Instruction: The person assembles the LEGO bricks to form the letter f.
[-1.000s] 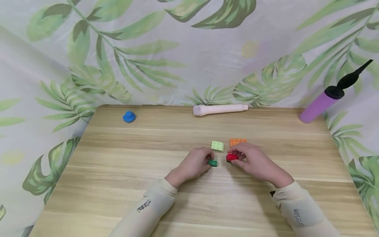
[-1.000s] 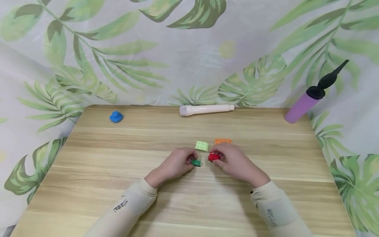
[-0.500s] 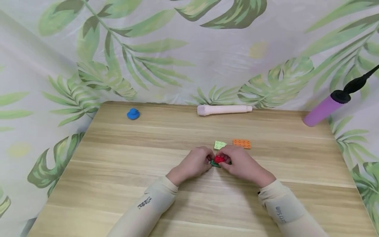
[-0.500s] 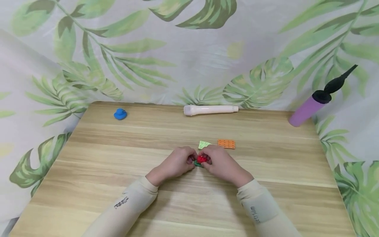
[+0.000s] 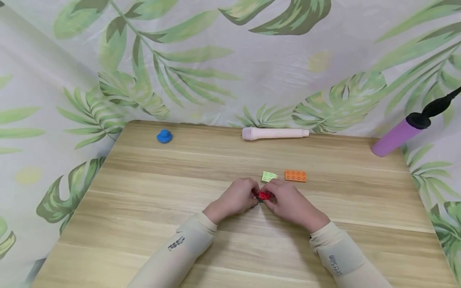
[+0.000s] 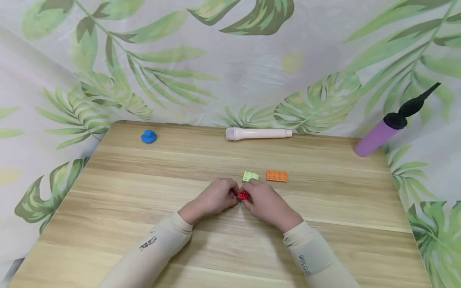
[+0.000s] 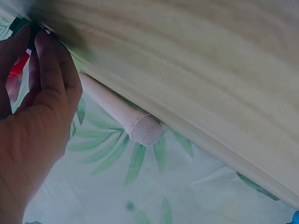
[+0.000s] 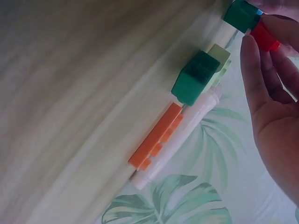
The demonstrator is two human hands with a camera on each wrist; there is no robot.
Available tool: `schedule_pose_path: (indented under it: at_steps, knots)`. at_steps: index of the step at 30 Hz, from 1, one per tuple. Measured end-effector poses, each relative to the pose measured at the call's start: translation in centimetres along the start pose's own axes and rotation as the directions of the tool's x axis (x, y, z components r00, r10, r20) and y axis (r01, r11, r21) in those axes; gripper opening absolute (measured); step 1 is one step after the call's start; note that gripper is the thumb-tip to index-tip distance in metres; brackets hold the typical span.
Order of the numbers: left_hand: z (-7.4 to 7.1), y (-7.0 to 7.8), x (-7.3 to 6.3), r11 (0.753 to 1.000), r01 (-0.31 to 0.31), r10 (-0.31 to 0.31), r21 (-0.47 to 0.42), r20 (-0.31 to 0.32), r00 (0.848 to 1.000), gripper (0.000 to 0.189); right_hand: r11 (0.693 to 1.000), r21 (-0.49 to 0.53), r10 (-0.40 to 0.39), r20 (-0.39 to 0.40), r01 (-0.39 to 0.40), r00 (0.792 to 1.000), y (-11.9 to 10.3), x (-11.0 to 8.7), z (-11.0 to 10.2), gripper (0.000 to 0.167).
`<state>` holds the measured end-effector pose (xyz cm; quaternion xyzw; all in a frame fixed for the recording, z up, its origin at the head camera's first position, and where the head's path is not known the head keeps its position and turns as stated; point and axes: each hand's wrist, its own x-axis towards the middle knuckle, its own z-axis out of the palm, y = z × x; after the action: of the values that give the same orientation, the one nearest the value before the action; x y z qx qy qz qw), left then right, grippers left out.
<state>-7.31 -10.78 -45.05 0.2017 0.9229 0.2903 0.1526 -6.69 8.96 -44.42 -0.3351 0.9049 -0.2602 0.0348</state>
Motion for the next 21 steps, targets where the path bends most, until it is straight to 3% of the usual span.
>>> schedule_pose_path:
  at_steps: [21]
  knots:
    - [0.05,-0.01,0.10,1.000,0.000,0.000,0.011,-0.004,1.000,0.007,0.997,-0.070,-0.047,-0.041,0.044,0.998,-0.36,0.13,0.35,0.014]
